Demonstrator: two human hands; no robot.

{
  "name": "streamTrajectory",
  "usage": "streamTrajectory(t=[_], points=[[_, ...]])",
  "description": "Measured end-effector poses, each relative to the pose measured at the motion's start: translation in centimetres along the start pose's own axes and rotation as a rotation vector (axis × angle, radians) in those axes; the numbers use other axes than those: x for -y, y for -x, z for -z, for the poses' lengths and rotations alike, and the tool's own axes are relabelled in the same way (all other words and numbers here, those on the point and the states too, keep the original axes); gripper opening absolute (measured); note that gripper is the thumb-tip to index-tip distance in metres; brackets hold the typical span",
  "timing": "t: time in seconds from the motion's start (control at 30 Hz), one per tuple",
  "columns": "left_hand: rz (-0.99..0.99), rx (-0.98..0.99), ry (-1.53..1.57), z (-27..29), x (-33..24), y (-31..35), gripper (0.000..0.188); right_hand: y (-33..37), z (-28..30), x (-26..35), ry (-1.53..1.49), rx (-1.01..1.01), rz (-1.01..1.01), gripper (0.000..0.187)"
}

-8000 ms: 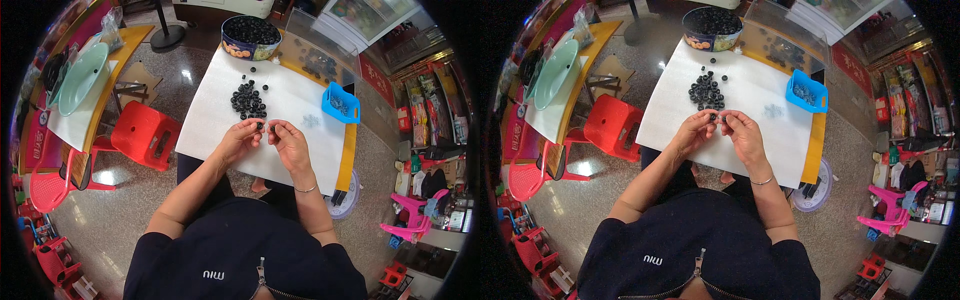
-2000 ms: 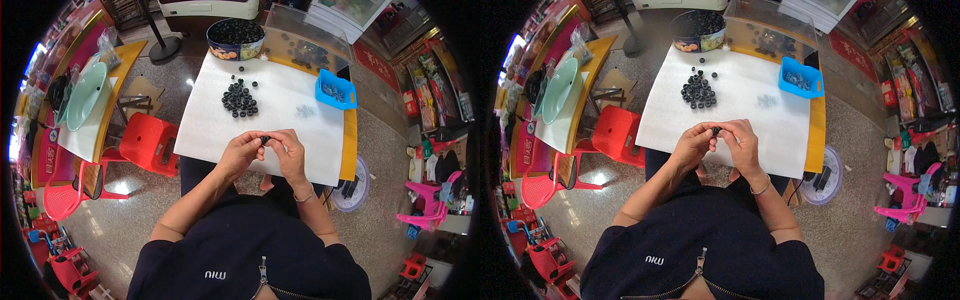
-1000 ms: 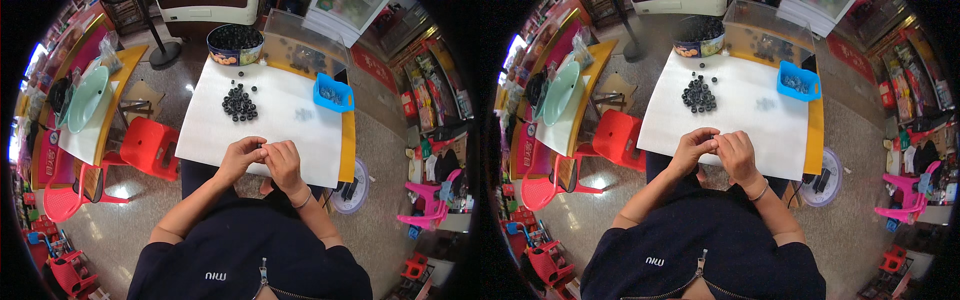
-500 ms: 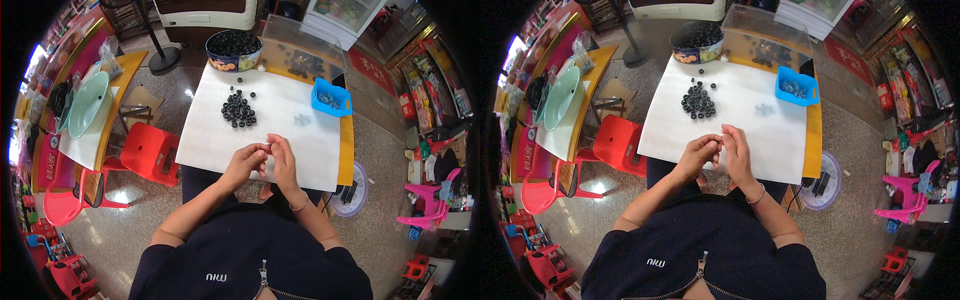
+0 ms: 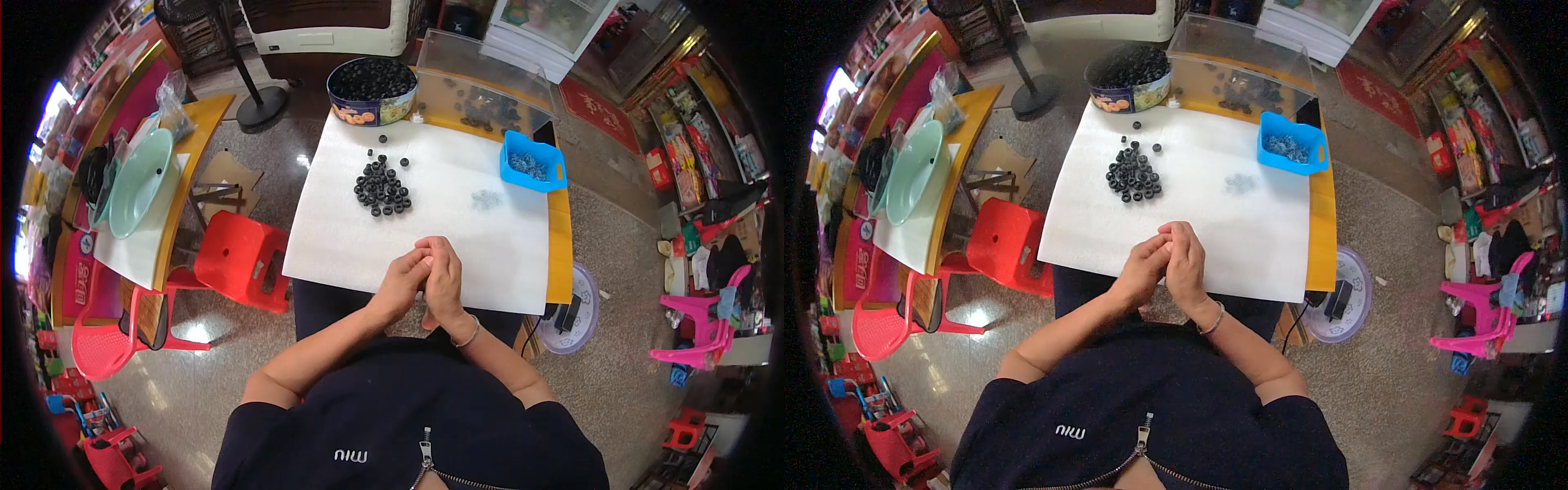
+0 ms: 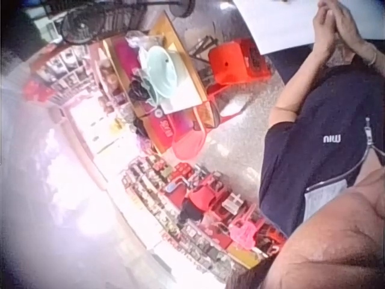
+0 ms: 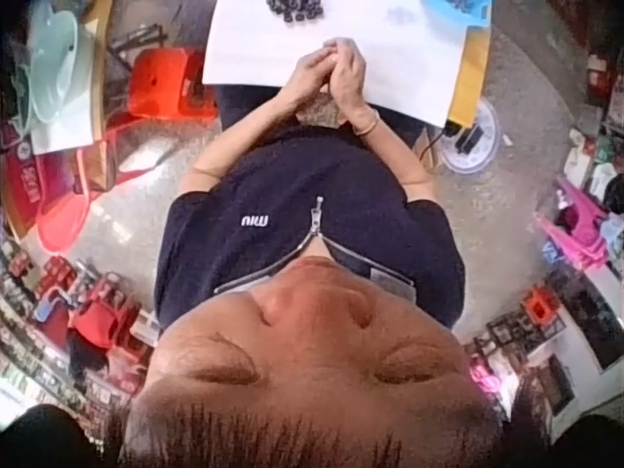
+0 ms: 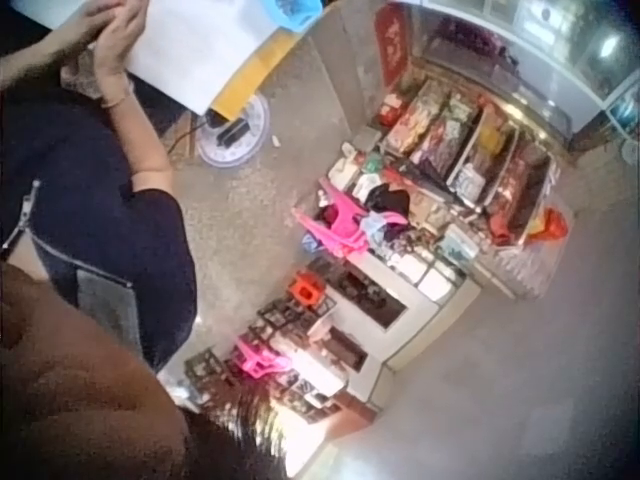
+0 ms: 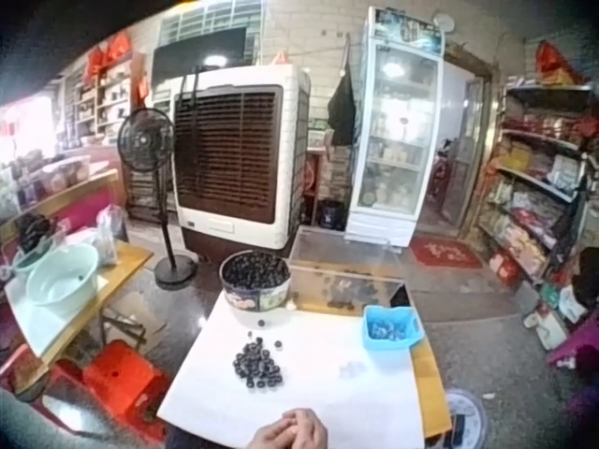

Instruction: The person assembles small black plastic or rubber components by hand at a table.

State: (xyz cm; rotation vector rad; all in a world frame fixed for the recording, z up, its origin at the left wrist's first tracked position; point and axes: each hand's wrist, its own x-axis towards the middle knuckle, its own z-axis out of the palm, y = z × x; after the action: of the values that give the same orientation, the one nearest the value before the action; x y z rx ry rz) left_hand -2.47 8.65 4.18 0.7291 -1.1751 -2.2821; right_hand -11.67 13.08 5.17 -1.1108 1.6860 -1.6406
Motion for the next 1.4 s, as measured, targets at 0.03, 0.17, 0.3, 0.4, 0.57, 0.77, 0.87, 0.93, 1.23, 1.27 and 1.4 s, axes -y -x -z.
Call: streamTrajectory(t=[0.03,0.17,0.3,0.4,0.57,0.77,0.87,0.93,1.23,1.27,1.4], points=[[0.068,0.007,0.040,0.2,-0.4,-0.1,0.026,-0.2,0.2,0.4,-0.030,0.040,-0.007,0.032],[0.147,0.030,0.224,1.9,-1.8,-0.1,0.026,-0.8,1.8,1.2,0.153,0.209,0.155,0.023],[0.135,0.060,0.203,2.8,-1.8,0.3,0.032,-1.2,2.7,1.5,0.292,0.281,0.301,0.022],[0.125,0.087,0.249,3.0,-1.6,0.4,0.031,-1.8,3.3,1.3,0.390,0.302,0.401,0.020],[0.129,0.153,0.336,3.2,-1.4,0.7,0.033,-2.2,3.2,1.9,0.478,0.307,0.500,0.016],[0.097,0.092,0.343,3.4,-1.5,0.5,0.028,-1.8,3.0,1.2,0.413,0.186,0.393,0.013],[0.059,0.053,0.349,3.5,-1.5,0.3,0.026,-1.4,2.9,0.3,0.160,0.180,0.137,0.011],[0.045,0.032,0.355,3.5,-1.5,0.3,0.026,-1.1,2.7,-0.2,-0.026,0.185,-0.037,0.010],[-0.030,-0.059,0.236,3.1,-1.3,0.6,0.026,-0.8,2.3,-0.6,-0.192,0.149,-0.149,0.015],[-0.040,-0.068,0.205,3.0,-1.3,0.6,0.026,-0.7,2.3,-0.6,-0.176,0.136,-0.155,0.014],[-0.049,-0.098,0.067,2.6,-2.2,1.2,0.025,-0.6,2.3,0.8,0.187,0.103,0.079,0.010]])
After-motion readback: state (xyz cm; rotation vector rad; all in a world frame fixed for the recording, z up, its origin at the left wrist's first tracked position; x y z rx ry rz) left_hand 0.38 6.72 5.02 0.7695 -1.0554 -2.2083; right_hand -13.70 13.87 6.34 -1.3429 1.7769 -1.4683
